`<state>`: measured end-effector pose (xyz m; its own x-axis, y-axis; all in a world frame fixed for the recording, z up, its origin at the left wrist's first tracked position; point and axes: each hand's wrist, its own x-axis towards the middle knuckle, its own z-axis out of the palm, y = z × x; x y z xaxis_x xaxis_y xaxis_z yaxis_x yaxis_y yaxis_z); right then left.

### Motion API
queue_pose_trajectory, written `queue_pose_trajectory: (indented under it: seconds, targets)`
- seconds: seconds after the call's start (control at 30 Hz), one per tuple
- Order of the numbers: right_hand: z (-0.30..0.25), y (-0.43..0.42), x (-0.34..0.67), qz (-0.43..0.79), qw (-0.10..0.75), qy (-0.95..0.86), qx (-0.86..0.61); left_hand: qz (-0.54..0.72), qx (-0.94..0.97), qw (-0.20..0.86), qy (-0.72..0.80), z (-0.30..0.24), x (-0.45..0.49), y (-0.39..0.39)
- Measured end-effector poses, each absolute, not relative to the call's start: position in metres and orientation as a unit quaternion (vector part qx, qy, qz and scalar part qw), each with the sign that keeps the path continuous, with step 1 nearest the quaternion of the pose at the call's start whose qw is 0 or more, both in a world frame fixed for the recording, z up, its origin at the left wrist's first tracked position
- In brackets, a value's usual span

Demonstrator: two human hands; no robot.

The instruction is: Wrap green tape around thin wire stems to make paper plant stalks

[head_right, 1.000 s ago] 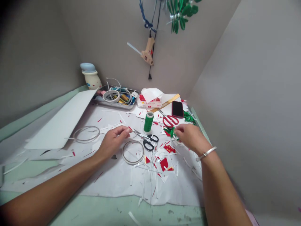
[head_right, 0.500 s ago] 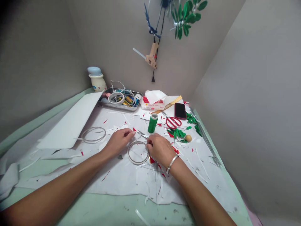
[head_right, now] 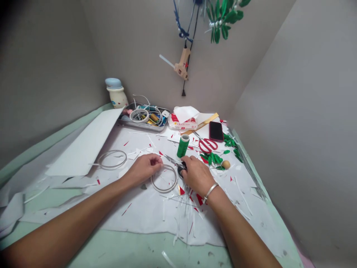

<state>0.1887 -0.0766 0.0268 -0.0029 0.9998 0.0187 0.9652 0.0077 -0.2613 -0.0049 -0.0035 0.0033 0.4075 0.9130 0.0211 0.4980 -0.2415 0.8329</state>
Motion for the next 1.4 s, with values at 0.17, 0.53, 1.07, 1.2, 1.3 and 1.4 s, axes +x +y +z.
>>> queue_pose_trajectory:
  seconds: [0.17,0.53,1.07,1.2,1.3,1.4]
  targets:
    - [0.042,-0.082,0.205,0.138,0.159,-0.678,-0.705,0.323,0.683,0.509,0.412,0.003,-0.006,-0.001]
    - [0.027,-0.087,0.226,0.46,0.402,-0.564,-0.555,0.347,0.394,0.79,0.318,0.01,-0.003,-0.001]
    - [-0.003,-0.091,0.221,0.637,0.427,-0.493,-0.41,0.258,0.257,0.9,0.241,0.014,-0.006,-0.001]
    - [-0.003,-0.09,0.22,0.611,0.405,-0.537,-0.418,0.252,0.253,0.904,0.234,0.015,-0.006,-0.002]
    - [-0.003,-0.089,0.22,0.597,0.402,-0.551,-0.423,0.253,0.269,0.897,0.244,0.015,-0.005,-0.004]
    - [-0.003,-0.088,0.218,0.587,0.403,-0.556,-0.428,0.25,0.288,0.888,0.257,0.014,-0.003,-0.005]
